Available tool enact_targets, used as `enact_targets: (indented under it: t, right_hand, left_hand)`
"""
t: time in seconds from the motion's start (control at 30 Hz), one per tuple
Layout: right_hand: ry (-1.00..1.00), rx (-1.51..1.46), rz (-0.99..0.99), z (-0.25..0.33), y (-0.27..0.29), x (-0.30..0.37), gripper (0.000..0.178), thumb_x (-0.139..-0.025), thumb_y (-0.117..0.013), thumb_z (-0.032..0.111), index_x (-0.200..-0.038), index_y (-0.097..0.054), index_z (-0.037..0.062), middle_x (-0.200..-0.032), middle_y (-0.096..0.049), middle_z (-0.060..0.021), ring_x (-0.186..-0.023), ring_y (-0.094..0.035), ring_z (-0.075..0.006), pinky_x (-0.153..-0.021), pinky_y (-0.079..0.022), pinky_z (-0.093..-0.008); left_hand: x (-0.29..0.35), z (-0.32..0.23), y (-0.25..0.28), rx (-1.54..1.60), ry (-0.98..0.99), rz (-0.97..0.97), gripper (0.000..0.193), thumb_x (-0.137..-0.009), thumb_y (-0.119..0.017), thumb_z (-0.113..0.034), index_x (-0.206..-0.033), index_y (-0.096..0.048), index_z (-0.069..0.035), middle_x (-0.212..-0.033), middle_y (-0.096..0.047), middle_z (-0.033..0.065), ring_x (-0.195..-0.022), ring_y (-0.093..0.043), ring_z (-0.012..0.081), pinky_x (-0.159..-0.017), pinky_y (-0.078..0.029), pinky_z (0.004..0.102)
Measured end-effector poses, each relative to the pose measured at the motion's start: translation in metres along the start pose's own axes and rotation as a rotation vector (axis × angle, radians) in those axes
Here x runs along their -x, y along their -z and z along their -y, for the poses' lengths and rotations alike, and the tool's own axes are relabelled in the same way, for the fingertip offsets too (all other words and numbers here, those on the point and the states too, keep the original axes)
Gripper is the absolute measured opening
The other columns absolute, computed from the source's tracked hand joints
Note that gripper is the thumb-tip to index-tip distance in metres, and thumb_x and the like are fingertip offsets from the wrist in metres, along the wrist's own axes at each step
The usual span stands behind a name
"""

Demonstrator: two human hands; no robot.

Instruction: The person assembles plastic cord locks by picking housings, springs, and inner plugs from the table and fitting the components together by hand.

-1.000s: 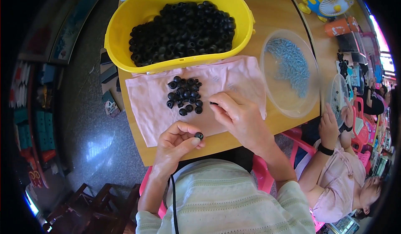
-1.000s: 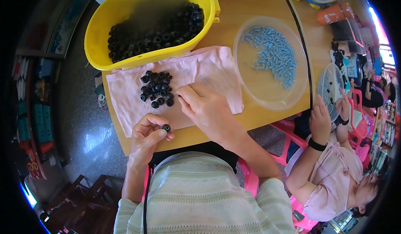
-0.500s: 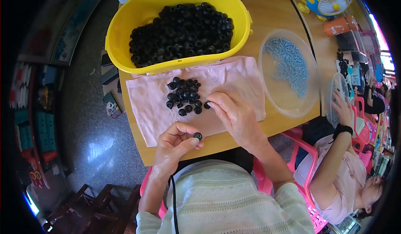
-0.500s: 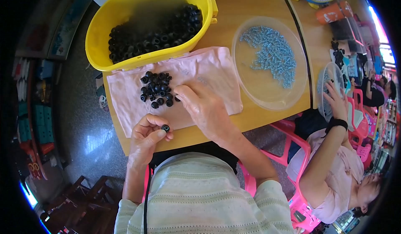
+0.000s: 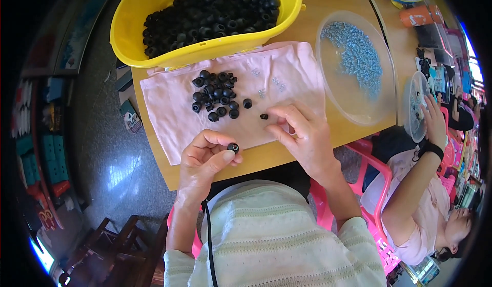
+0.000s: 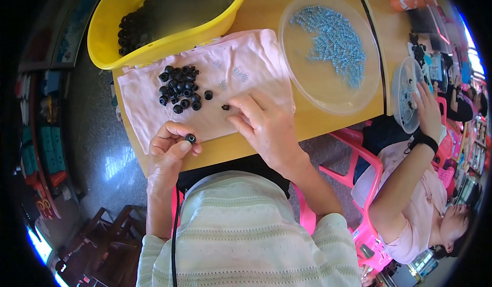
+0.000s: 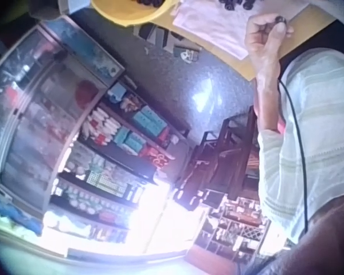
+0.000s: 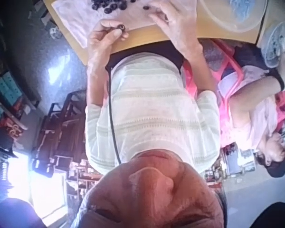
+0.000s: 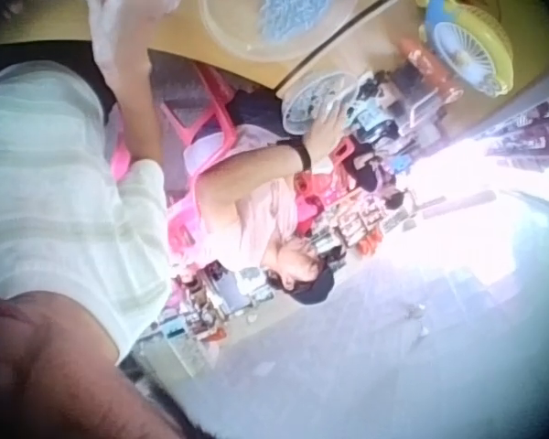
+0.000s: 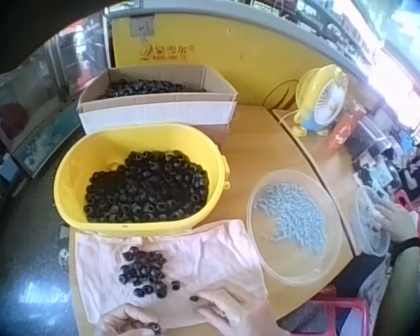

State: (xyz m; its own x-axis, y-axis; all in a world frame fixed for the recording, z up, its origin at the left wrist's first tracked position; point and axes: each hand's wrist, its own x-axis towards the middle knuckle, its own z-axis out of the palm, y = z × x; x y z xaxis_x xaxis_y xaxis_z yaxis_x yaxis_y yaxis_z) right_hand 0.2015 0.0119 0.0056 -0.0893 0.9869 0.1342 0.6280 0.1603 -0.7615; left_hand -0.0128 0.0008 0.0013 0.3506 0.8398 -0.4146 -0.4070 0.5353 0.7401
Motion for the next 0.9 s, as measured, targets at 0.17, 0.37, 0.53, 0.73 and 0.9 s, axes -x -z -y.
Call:
enact_targets:
  t: [0.17,0.37,0.53,0.73,0.9]
  right_hand:
    - [-0.002,-0.019,-0.018,-0.003,0.002,0.003,0.021,-0.072,-0.070,-0.004,-0.091,-0.063,0.0033,-0.079,-0.061,-0.0043,-0.062,-0.058,-0.0117,-0.052,-0.045,-0.0237]
    - [0.093,0.008,-0.027,-0.010,-0.009,0.001,0.021,-0.072,-0.070,-0.005,-0.090,-0.063,0.0038,-0.078,-0.061,-0.0048,-0.058,-0.057,-0.0109,-0.050,-0.044,-0.0225]
    - [0.053,-0.092,-0.025,-0.002,0.002,0.002,0.021,-0.071,-0.068,-0.006,-0.088,-0.062,0.0039,-0.077,-0.061,-0.0058,-0.057,-0.058,-0.0127,-0.050,-0.046,-0.0239]
    - [0.111,0.533,0.285,0.022,0.019,-0.003,0.021,-0.067,-0.062,-0.003,-0.086,-0.054,0.0038,-0.082,-0.053,-0.0091,-0.078,-0.058,-0.0250,-0.064,-0.047,-0.0357]
    - [0.191,0.391,0.203,0.012,0.013,-0.004,0.017,-0.071,-0.062,-0.002,-0.086,-0.058,0.0035,-0.082,-0.057,-0.0080,-0.076,-0.060,-0.0250,-0.062,-0.047,-0.0320]
  left_hand:
    - [0.002,0.001,0.000,0.001,-0.006,-0.016,0.017,-0.083,-0.063,-0.001,-0.098,-0.056,-0.001,-0.090,-0.064,0.0098,-0.079,-0.062,0.0145,-0.074,-0.050,0.0267]
    - [0.003,0.003,0.000,-0.009,-0.009,-0.013,0.016,-0.084,-0.062,-0.001,-0.098,-0.056,-0.001,-0.091,-0.064,0.0110,-0.079,-0.062,0.0148,-0.073,-0.051,0.0271]
    - [0.003,0.000,-0.005,0.029,-0.020,-0.040,0.016,-0.085,-0.062,0.000,-0.099,-0.055,0.000,-0.092,-0.064,0.0126,-0.080,-0.063,0.0160,-0.073,-0.051,0.0282]
    - [0.004,0.004,-0.006,-0.002,-0.056,0.029,0.018,-0.082,-0.065,0.002,-0.097,-0.055,0.001,-0.093,-0.065,0.0142,-0.082,-0.065,0.0175,-0.073,-0.053,0.0289]
    - [0.009,0.002,-0.006,0.021,-0.075,0.030,0.019,-0.080,-0.067,0.002,-0.096,-0.056,0.002,-0.092,-0.066,0.0154,-0.080,-0.066,0.0194,-0.070,-0.056,0.0306]
